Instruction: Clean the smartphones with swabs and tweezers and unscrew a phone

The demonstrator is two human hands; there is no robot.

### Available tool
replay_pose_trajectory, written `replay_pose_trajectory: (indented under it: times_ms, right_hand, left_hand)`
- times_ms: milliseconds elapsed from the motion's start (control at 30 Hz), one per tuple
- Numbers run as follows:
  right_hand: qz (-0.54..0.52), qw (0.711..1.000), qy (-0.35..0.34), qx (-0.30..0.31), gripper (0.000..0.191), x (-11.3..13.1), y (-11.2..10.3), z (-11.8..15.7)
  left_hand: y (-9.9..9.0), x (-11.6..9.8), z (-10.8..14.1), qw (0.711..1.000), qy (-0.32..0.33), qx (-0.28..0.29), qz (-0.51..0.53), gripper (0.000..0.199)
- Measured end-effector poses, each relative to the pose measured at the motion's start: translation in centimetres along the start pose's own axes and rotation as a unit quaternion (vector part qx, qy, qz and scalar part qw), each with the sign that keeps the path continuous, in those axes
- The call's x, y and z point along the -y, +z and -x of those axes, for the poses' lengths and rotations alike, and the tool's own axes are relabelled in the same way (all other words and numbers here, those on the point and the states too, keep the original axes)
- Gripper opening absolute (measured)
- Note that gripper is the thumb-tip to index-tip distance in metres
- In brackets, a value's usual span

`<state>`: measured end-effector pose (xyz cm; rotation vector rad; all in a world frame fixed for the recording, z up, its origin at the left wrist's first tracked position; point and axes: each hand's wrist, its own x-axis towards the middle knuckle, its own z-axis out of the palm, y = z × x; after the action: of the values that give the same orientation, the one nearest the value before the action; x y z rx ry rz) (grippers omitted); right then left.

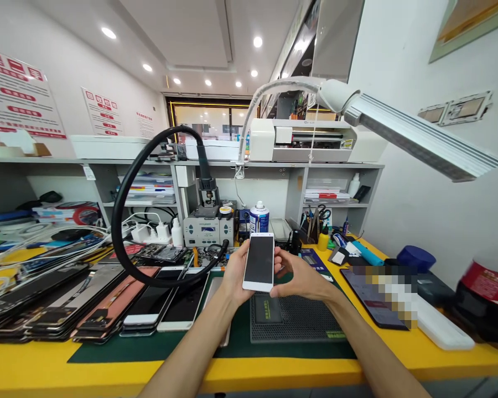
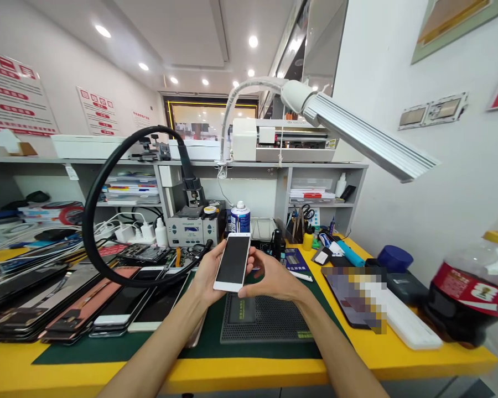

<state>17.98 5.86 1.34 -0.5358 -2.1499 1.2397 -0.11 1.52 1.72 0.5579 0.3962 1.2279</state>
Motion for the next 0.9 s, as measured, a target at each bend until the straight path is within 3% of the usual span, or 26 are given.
replay_pose_trajectory:
  times_ms: [100, 367, 700, 900]
  right_hand:
    - [0.071, 0.997, -0.017, -0.032, 0.085, 0.2, -0.1, 0.1]
    - [0.192, 0.974, -0.039, -0.112, 0.091, -1.1, 0.0, 0.3]
    - [0.219, 0.964, -0.065, -0.137, 0.088, -1.1, 1.6, -0.2]
    - [0.252, 0.953, -0.075, -0.151, 0.092, -1.2, 2.5, -0.3]
  left_hand:
    - [0.0, -0.3, 0.1, 1.0, 0.015, -0.001, 0.011, 0.055]
    - [-0.1, -0.6, 0.1, 0.997, 0.049, 0.01, 0.06, 0.053]
    - [0.6, 0.2, 0.1, 0.995, 0.076, -0.063, 0.027, 0.056]
    - [-0.2, 0.8, -0.1, 0.992, 0.104, -0.065, 0.041, 0.054]
